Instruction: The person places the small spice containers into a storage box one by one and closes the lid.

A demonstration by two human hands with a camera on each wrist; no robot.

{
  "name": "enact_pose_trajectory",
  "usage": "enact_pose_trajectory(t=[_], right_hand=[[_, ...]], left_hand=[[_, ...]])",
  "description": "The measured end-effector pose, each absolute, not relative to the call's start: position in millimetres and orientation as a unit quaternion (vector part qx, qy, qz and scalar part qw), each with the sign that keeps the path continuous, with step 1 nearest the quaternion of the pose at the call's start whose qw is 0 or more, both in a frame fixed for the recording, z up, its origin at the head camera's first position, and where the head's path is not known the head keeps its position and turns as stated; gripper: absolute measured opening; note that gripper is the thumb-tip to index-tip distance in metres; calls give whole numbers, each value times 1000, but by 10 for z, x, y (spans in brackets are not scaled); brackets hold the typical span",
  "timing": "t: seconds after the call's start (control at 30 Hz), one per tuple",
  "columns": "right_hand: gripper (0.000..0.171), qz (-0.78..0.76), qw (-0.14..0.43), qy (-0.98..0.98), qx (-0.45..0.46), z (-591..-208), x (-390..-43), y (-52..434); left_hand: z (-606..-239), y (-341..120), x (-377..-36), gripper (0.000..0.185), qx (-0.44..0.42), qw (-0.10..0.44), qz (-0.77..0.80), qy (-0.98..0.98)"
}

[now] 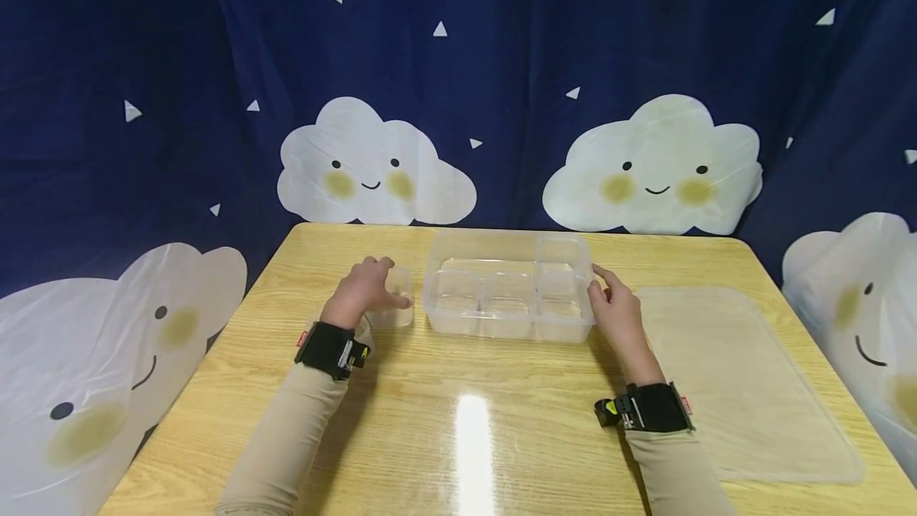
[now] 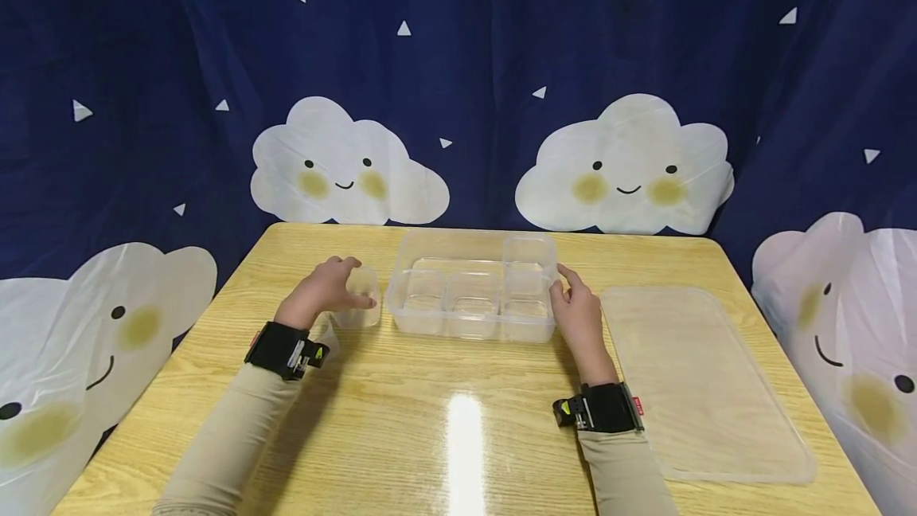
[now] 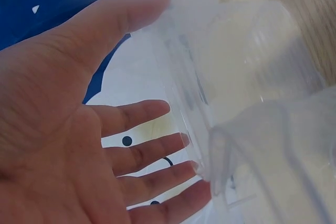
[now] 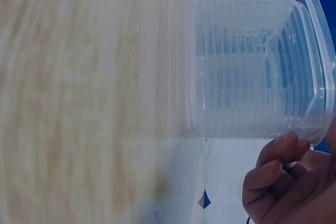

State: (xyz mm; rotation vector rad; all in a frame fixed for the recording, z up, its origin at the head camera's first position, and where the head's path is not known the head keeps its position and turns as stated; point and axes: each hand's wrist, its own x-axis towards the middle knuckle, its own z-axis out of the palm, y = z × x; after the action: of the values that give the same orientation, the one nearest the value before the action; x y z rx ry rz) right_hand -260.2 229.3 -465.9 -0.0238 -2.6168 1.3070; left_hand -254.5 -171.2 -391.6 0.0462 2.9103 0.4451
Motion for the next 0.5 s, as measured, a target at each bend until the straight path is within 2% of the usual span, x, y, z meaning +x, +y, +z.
enact_pose_trajectory(t=[0.17,0.5], right_hand=[[47,443,107,-890,-8,-4663,-2597,2284],[47,438,115,-892,-16,-4658,-2612,2279]], left_hand=[[-3911,-1734,-2541,89,18,100,157,982],[-3884,-1730,-2554,84,30,57,143,988]])
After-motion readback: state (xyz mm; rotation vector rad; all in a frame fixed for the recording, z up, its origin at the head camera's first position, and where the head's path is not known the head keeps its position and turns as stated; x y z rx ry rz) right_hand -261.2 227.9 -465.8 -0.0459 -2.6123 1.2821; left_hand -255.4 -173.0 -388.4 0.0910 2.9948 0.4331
